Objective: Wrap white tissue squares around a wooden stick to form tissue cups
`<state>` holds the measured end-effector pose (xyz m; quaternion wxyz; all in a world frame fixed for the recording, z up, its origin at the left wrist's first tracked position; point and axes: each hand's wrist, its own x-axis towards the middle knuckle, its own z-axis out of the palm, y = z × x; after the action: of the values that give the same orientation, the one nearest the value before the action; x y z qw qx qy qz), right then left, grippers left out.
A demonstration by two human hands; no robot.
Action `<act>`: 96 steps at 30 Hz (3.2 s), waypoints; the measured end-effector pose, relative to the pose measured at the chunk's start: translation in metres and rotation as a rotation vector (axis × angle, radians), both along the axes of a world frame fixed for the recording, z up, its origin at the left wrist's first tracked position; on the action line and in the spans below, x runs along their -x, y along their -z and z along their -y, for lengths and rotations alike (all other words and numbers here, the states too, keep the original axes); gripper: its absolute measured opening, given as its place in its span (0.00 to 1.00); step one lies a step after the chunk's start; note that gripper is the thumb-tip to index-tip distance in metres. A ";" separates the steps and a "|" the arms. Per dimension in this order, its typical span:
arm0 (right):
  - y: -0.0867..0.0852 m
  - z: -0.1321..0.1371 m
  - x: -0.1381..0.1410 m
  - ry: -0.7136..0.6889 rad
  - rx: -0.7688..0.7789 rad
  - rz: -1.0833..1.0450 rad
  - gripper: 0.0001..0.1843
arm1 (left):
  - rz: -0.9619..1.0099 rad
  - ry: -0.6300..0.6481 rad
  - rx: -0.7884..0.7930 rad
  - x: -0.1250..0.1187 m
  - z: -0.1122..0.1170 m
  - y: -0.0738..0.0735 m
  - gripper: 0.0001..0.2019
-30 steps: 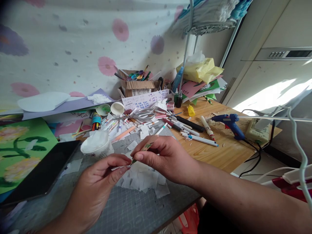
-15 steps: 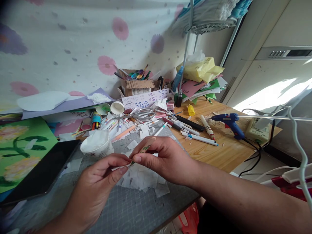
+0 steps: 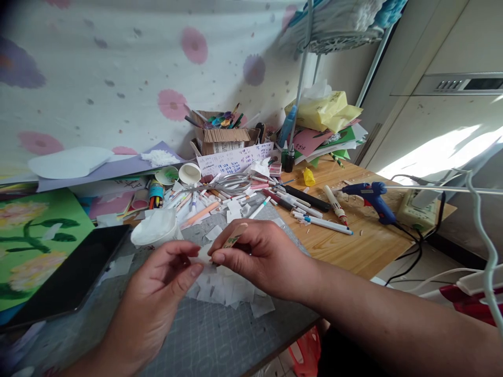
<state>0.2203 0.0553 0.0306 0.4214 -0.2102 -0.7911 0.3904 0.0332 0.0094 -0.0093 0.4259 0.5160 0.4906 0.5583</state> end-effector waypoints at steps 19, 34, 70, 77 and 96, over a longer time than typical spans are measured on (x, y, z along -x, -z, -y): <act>0.006 0.011 0.009 0.041 -0.091 -0.012 0.07 | 0.061 0.195 0.214 -0.003 0.005 0.003 0.08; 0.001 0.001 -0.016 0.193 0.552 -0.294 0.14 | -0.144 0.018 0.077 0.005 -0.002 0.000 0.09; -0.011 0.016 -0.004 -0.085 0.351 -0.101 0.12 | 0.303 0.394 0.146 -0.003 0.003 0.001 0.04; -0.001 0.009 0.000 0.057 0.165 -0.057 0.11 | -0.002 0.027 0.058 0.004 0.001 0.002 0.15; 0.006 -0.017 -0.017 0.117 0.565 -0.252 0.13 | -0.266 0.068 0.199 0.007 -0.007 0.001 0.08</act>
<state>0.2373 0.0720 0.0245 0.4628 -0.3138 -0.5795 0.5929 0.0258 0.0162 -0.0103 0.4247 0.5571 0.5777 0.4190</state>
